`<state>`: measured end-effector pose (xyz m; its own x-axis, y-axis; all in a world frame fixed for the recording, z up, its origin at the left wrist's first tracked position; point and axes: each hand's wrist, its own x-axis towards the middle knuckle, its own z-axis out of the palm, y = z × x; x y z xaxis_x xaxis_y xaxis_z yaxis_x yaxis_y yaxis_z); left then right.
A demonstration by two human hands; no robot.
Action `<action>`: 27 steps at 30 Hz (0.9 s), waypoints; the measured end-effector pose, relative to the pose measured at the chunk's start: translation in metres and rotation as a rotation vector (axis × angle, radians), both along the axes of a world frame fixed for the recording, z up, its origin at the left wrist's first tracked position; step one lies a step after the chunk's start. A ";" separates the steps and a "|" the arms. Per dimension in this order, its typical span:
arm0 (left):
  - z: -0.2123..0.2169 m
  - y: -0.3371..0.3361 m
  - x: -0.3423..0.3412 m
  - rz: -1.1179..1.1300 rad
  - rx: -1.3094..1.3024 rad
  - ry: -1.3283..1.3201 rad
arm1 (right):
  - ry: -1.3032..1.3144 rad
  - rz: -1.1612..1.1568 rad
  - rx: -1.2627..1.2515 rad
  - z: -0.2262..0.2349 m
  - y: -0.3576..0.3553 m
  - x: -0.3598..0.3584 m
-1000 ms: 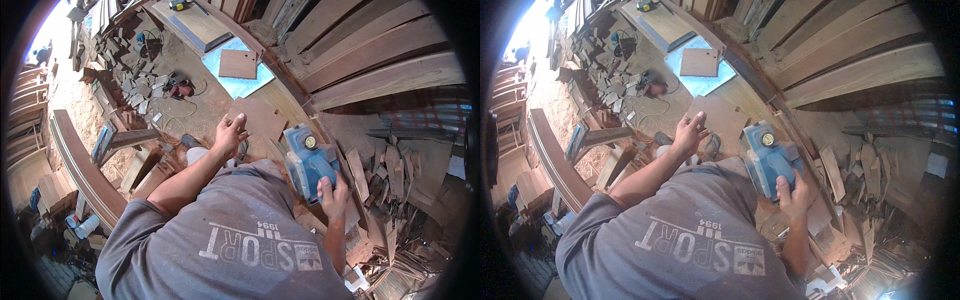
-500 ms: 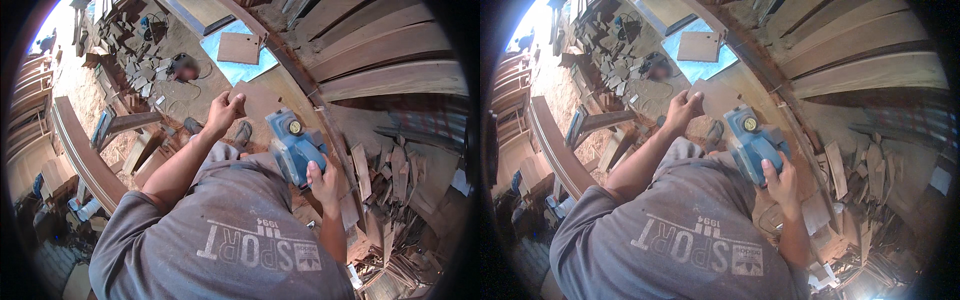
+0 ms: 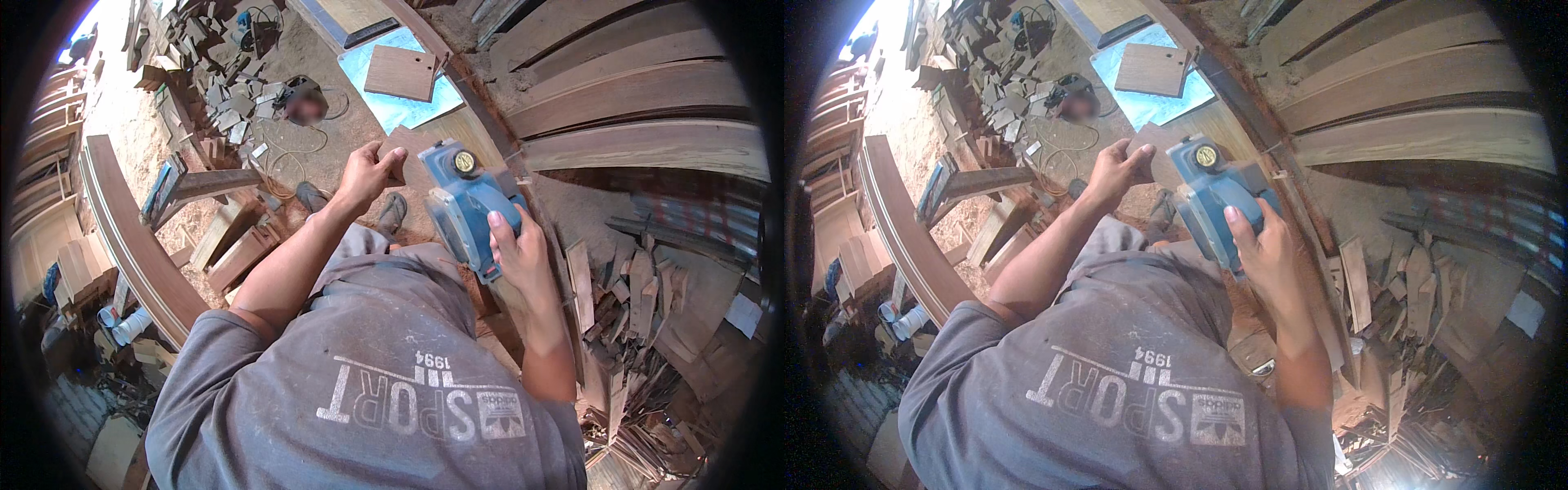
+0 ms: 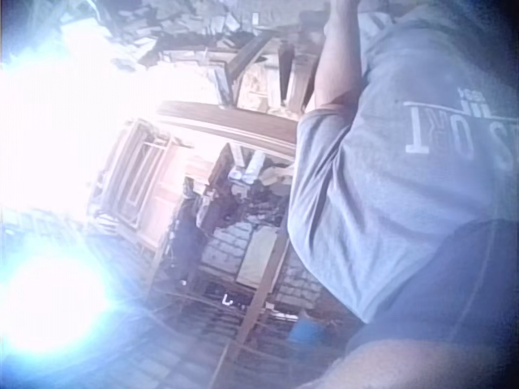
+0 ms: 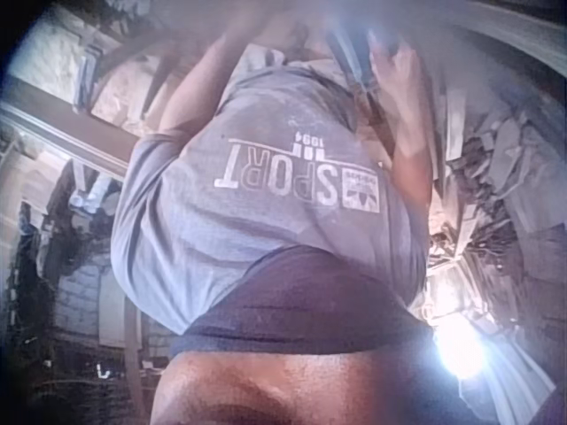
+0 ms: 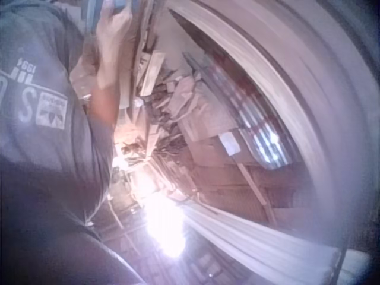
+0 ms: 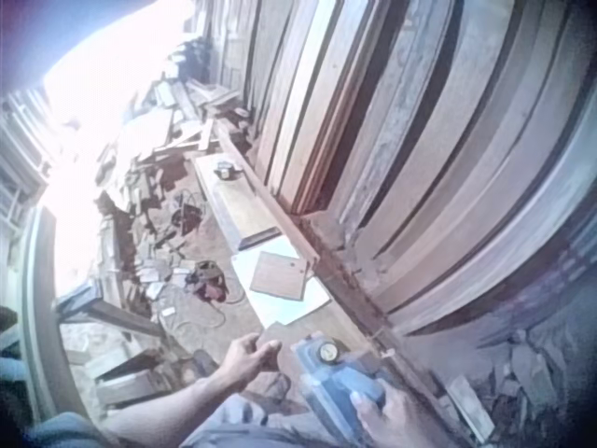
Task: The person assembles small wooden pieces into a larger wooden frame. They repeatedly fit pieces into slots, hammer them into place, and use an electric sander to smooth the edges. The person handles multiple small wooden blocks and a curved wooden frame throughout the process.
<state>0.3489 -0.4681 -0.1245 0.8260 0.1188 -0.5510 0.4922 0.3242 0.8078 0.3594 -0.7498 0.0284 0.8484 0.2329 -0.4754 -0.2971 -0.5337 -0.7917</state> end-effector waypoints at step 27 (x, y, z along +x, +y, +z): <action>0.003 -0.005 -0.004 0.050 -0.021 -0.005 | 0.044 0.006 0.036 0.005 0.016 0.021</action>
